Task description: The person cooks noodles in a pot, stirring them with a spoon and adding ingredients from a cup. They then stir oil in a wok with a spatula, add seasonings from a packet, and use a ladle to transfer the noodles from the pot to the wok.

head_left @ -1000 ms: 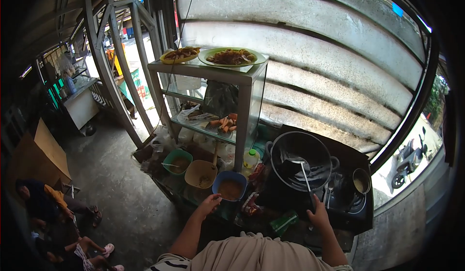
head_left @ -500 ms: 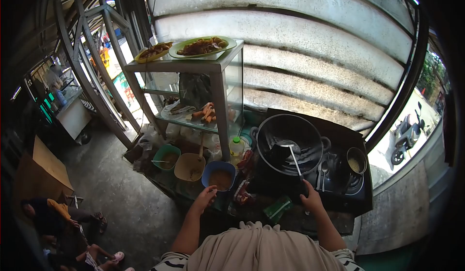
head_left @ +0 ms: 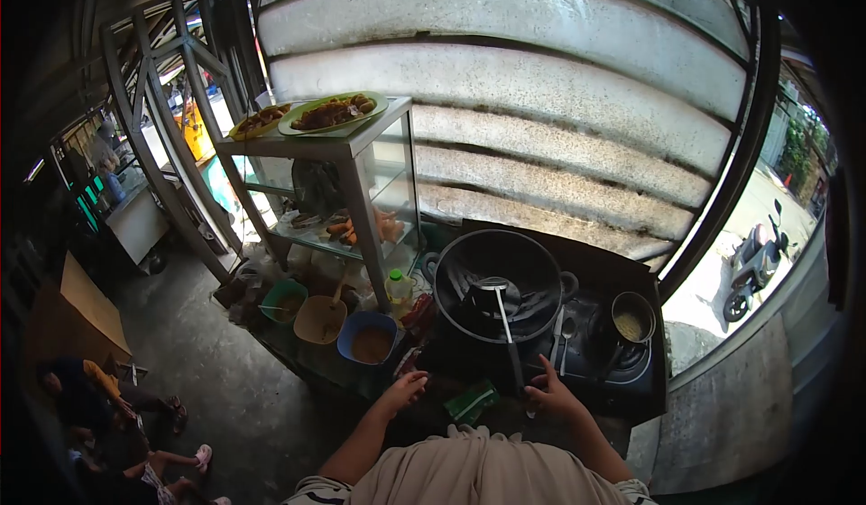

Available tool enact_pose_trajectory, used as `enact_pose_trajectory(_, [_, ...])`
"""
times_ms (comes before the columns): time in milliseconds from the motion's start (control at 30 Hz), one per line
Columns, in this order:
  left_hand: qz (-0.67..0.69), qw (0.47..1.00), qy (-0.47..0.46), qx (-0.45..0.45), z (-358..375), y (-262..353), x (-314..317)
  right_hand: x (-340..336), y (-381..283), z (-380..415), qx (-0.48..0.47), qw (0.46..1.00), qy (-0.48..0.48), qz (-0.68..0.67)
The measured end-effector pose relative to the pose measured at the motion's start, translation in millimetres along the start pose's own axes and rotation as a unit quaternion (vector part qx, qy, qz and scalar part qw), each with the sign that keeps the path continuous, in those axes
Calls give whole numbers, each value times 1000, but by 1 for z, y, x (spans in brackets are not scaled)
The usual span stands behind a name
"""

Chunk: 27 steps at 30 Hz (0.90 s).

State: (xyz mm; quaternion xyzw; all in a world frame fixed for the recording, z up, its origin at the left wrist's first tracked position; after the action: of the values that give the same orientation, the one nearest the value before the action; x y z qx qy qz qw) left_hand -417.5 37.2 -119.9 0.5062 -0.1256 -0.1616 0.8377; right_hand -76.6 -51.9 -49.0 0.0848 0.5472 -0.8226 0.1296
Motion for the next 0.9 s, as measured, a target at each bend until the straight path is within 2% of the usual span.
enact_pose_trajectory(133, [-61,994,-80,-31,-6,-3,99,-53,0,24,-8,999,1,-31])
enact_pose_trajectory(233, [-46,990,-126,-54,0,-3,159,-92,7,46,-53,997,20,-60])
enact_pose_trajectory(333, [0,985,-143,-98,3,0,200,-123,14,67,-55,992,19,-114])
enact_pose_trajectory(400, [125,972,-149,-133,4,0,220,-141,22,84,-71,986,38,-144])
enact_pose_trajectory(433, [181,963,-161,-121,10,11,230,-154,27,88,-73,987,48,-134])
enact_pose_trajectory(567, [241,955,-145,-95,5,10,243,-199,47,105,-78,980,93,-155])
enact_pose_trajectory(633, [246,965,-72,-57,5,5,237,-216,54,115,-68,979,112,-154])
enact_pose_trajectory(900, [241,970,22,-23,15,3,233,-241,78,117,-90,981,148,-87])
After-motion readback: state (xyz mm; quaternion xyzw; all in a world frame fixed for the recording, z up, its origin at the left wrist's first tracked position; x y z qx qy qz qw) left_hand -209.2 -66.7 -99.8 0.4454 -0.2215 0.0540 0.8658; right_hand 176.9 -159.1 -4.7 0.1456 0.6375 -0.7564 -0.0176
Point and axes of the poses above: each hand's wrist, its own z-axis away from the middle knuckle, its own x-axis out of the palm, y = z × x, the point moved 7 cm from there along -z, towards the middle knuckle
